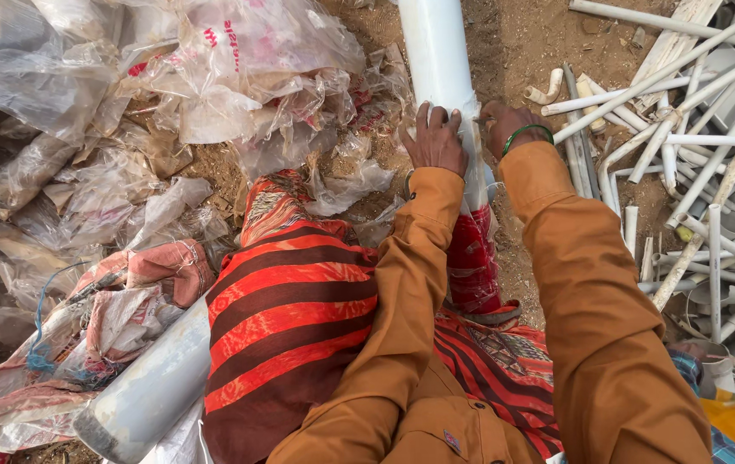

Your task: The person wraps a white pipe with clear plastic film and red tape by hand while sitting on the ground.

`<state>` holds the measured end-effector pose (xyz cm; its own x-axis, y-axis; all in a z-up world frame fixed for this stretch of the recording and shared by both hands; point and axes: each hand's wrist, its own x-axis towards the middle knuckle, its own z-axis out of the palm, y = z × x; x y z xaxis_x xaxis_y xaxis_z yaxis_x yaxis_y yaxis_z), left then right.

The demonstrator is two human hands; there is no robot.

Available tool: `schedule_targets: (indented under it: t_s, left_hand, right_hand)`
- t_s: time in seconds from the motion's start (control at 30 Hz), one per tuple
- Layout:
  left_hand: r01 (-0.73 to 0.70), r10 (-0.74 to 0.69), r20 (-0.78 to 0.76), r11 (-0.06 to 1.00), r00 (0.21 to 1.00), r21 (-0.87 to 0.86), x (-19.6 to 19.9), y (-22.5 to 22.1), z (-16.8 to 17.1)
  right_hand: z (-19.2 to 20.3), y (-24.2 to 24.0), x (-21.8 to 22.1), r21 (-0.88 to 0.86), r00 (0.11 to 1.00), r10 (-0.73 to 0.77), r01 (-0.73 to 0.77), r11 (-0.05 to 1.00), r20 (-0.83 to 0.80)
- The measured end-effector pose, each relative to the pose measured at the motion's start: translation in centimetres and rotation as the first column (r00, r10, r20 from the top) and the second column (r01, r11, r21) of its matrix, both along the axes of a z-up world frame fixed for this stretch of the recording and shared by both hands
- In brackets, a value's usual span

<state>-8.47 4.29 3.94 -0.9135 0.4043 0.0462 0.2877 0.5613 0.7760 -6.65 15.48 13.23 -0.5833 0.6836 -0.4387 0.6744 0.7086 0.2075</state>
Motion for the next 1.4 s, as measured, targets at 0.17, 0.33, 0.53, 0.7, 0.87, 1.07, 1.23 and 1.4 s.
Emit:
schedule_targets:
  t_s: [0.17, 0.33, 0.53, 0.7, 0.87, 1.07, 1.23, 1.4]
  left_hand:
    - [-0.013, 0.012, 0.022, 0.997, 1.0, 0.075, -0.8, 1.1, -1.2]
    - [-0.053, 0.053, -0.006, 0.994, 0.999, 0.092, -1.2, 1.7, -1.6]
    - [0.073, -0.074, 0.004, 0.995, 0.997, 0.069, -2.4, 1.2, -1.8]
    - [0.125, -0.11, -0.098, 0.98, 0.989, 0.156, -3.1, 0.5, -1.9]
    - [0.134, -0.11, -0.115, 0.963, 0.987, 0.232, -2.6, 0.2, -2.3]
    - [0.124, -0.112, -0.065, 0.961, 0.992, 0.245, -2.7, 0.5, -2.3]
    - [0.098, -0.083, -0.07, 0.962, 0.994, 0.255, -2.4, 0.3, -2.1]
    - [0.094, -0.074, -0.078, 0.954, 0.994, 0.283, -2.5, 0.1, -2.9]
  right_hand:
    - [0.8, -0.6, -0.5, 0.03, 1.0, 0.028, -0.028, 0.999, 0.0]
    - [1.2, -1.1, -0.6, 0.003, 0.997, 0.071, -0.071, 0.997, -0.033]
    - [-0.8, -2.0, 1.2, 0.049, 0.985, 0.125, -0.12, 0.992, -0.119]
    - [-1.0, -3.6, 6.8, -0.039, 0.997, 0.064, -0.062, 0.997, 0.04]
    - [-0.8, -2.8, 8.0, -0.06, 0.998, 0.033, -0.03, 0.998, 0.056]
    - [2.4, -1.2, 4.2, -0.088, 0.999, -0.002, -0.002, 0.996, -0.043]
    - [2.5, -1.2, -0.2, -0.009, 0.981, 0.058, -0.061, 0.998, -0.183]
    - [-0.4, -2.4, -0.5, 0.072, 0.97, 0.165, -0.154, 0.985, -0.179]
